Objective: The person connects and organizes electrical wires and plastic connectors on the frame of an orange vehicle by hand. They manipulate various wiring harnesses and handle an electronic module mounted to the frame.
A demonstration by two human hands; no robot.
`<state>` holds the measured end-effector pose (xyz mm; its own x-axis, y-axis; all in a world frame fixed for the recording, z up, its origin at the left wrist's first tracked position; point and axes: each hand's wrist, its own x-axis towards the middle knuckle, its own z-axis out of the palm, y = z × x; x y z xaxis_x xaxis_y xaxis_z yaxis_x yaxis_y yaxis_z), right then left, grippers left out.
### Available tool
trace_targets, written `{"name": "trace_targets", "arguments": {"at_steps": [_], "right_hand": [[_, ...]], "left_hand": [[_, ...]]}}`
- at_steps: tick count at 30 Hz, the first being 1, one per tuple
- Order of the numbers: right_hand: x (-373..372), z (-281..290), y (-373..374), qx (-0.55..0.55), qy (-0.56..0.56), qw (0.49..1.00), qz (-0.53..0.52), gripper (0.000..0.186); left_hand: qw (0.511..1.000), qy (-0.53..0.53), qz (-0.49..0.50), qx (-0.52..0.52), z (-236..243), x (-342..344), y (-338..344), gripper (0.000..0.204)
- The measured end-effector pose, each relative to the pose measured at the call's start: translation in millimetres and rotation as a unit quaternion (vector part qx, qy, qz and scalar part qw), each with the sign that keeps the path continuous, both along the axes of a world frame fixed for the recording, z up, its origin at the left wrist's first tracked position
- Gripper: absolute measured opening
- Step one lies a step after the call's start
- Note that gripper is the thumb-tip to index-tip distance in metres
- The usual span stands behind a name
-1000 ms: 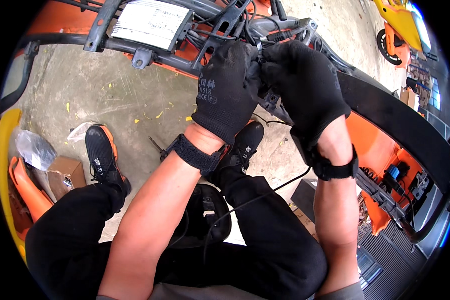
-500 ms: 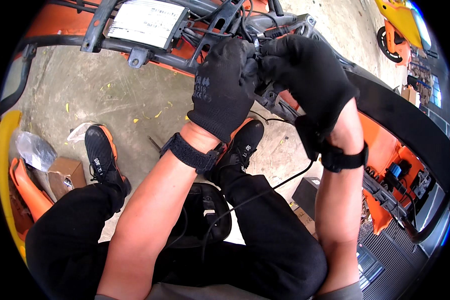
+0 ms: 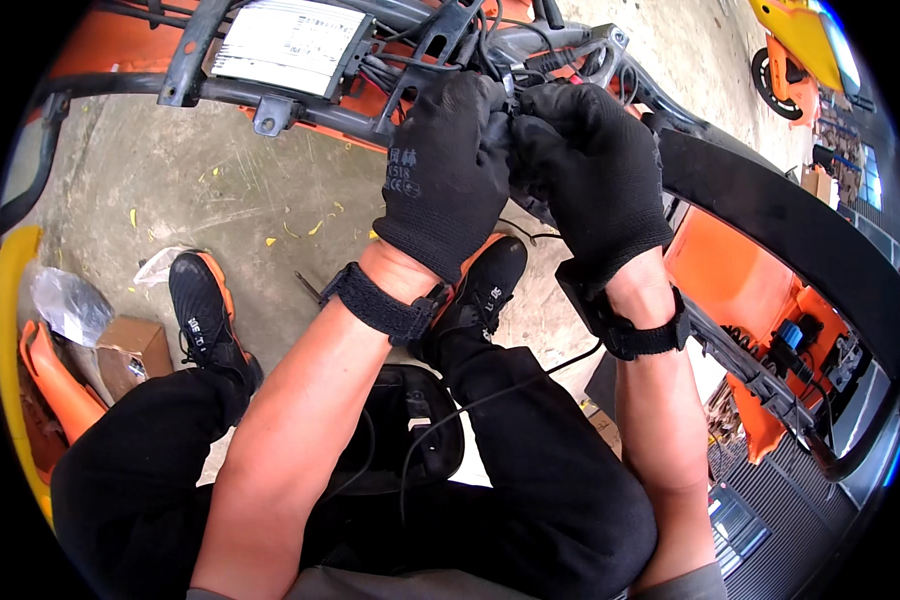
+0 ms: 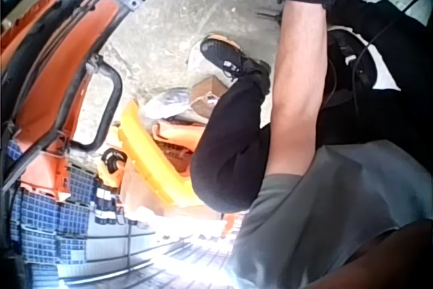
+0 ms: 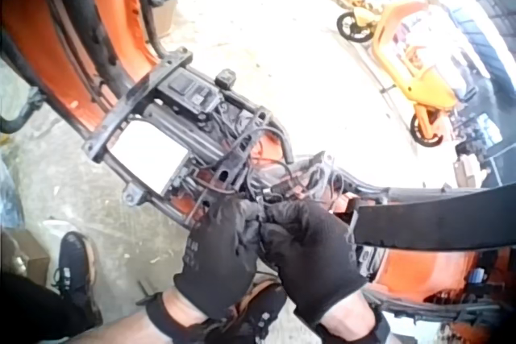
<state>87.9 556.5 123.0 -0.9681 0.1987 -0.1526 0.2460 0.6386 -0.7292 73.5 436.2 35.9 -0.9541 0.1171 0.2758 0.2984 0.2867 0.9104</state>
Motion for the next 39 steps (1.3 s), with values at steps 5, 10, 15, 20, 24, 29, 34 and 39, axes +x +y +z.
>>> {"name": "trace_targets", "arguments": {"at_steps": [5, 10, 15, 20, 24, 29, 34, 39], "right_hand": [[0.2, -5.8, 4.5, 0.027, 0.021, 0.999, 0.017, 0.015], [1.1, -8.3, 5.3, 0.009, 0.015, 1.000, 0.004, 0.015], [-2.0, 3.4, 0.7, -0.026, -0.025, 0.999, -0.014, 0.015], [-0.4, -5.4, 5.4, -0.003, 0.012, 1.000, 0.001, 0.015], [-6.3, 7.5, 2.5, 0.024, -0.019, 0.999, 0.022, 0.013], [-14.3, 15.0, 8.3, 0.016, -0.097, 0.994, 0.043, 0.013], [-22.7, 17.5, 17.7, 0.030, -0.134, 0.986, 0.090, 0.014], [-28.1, 22.4, 16.6, 0.025, -0.162, 0.982, 0.093, 0.014]], "left_hand": [[1.000, 0.009, -0.001, 0.006, -1.7, -1.7, 1.4, 0.021], [1.000, -0.004, -0.003, 0.012, -5.2, -0.7, 1.9, 0.020], [1.000, 0.022, -0.002, 0.020, -5.3, -1.2, 1.8, 0.017], [0.999, 0.016, -0.013, 0.025, -4.2, -1.0, 1.0, 0.016], [1.000, 0.017, -0.017, 0.019, -4.1, -2.2, 0.3, 0.017], [1.000, -0.001, -0.008, 0.017, 0.7, -0.3, -0.1, 0.017], [0.999, -0.003, -0.005, 0.032, -0.9, 0.3, 0.2, 0.017], [0.999, -0.012, -0.002, 0.030, -0.5, 0.1, -0.4, 0.018]]}}
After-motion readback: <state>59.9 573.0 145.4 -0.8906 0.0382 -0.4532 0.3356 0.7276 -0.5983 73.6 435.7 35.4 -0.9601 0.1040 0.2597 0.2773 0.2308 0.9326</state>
